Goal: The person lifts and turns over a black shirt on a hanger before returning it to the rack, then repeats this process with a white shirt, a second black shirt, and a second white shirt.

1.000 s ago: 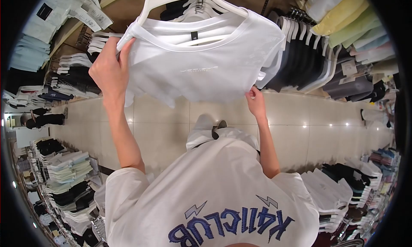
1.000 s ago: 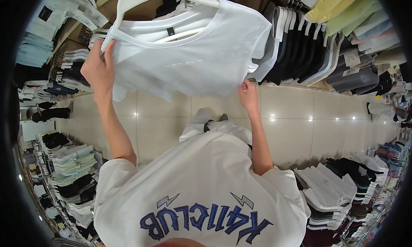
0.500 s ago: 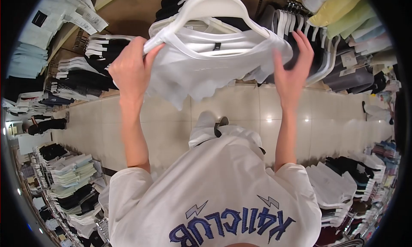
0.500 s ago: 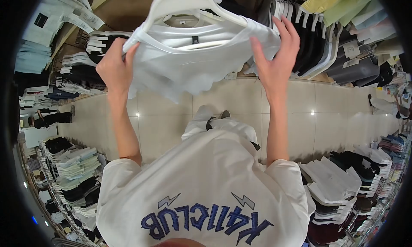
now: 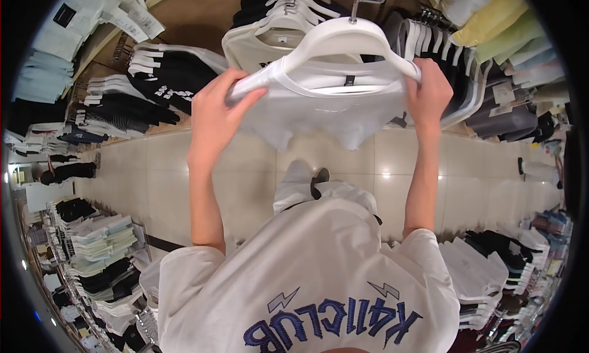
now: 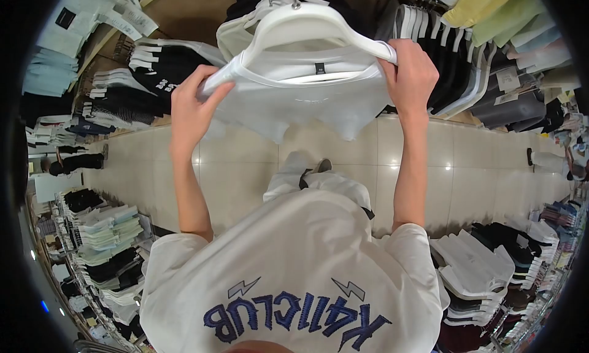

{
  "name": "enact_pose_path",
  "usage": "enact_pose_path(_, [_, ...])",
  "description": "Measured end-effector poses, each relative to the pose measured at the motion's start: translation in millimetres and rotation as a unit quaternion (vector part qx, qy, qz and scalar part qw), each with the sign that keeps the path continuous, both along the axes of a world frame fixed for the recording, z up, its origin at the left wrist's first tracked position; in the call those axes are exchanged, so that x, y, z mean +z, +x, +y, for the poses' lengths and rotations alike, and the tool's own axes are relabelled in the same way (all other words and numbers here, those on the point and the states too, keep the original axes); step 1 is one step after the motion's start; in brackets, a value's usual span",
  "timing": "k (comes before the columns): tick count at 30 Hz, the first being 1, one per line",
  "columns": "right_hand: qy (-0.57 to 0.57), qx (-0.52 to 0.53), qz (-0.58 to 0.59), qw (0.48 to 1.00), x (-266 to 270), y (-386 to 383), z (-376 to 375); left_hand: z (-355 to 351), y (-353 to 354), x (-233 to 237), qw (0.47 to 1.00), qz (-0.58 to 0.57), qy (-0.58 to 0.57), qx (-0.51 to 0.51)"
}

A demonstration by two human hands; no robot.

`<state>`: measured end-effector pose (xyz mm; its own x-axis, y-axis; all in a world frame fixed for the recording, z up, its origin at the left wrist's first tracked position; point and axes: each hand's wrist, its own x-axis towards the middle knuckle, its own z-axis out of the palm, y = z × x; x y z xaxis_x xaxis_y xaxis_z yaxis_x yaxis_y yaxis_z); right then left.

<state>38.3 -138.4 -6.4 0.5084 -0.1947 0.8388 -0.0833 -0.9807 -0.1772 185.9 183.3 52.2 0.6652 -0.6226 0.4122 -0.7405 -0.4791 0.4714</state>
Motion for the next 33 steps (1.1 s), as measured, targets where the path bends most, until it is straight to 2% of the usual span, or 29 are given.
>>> enact_pose_path(3, [-0.021,-0.018,0.003,1.0,7,-7,-8,10,5,-17,0.998,0.059,-0.031,-0.008])
enact_pose_path(5, [-0.027,-0.019,-0.001,0.999,12,-11,-14,21,11,-32,0.983,0.181,-0.03,0.006])
enact_pose_path(6, [-0.032,-0.017,-0.005,0.999,14,-13,-17,25,13,-41,0.983,0.181,-0.029,0.004])
enact_pose_path(8, [-0.035,-0.026,-0.003,0.999,16,-19,-24,34,15,-60,0.964,0.254,-0.079,-0.021])
enact_pose_path(12, [-0.026,-0.056,0.006,0.998,22,-28,-29,49,8,-76,0.959,0.284,-0.019,-0.015])
enact_pose_path(15, [-0.015,-0.065,0.008,0.998,21,-31,-36,61,9,-90,0.961,0.276,-0.031,-0.006])
enact_pose_path(19, [0.029,-0.081,0.01,0.996,15,-34,-36,72,6,-86,0.955,0.29,-0.052,0.023])
enact_pose_path(23, [0.06,-0.07,-0.029,0.995,2,-33,-35,85,10,-93,0.937,0.314,-0.141,0.064])
enact_pose_path(25, [0.134,-0.095,-0.018,0.986,-5,-35,-33,92,12,-98,0.93,0.318,-0.17,0.067])
enact_pose_path(27, [0.153,-0.097,-0.018,0.983,-8,-34,-29,90,7,-85,0.904,0.351,-0.24,0.055])
enact_pose_path(30, [0.18,-0.067,-0.017,0.981,-16,-32,-28,90,3,-73,0.885,0.366,-0.284,0.041])
enact_pose_path(33, [0.212,-0.077,-0.025,0.974,-28,-28,-23,101,2,-73,0.89,0.357,-0.283,0.015])
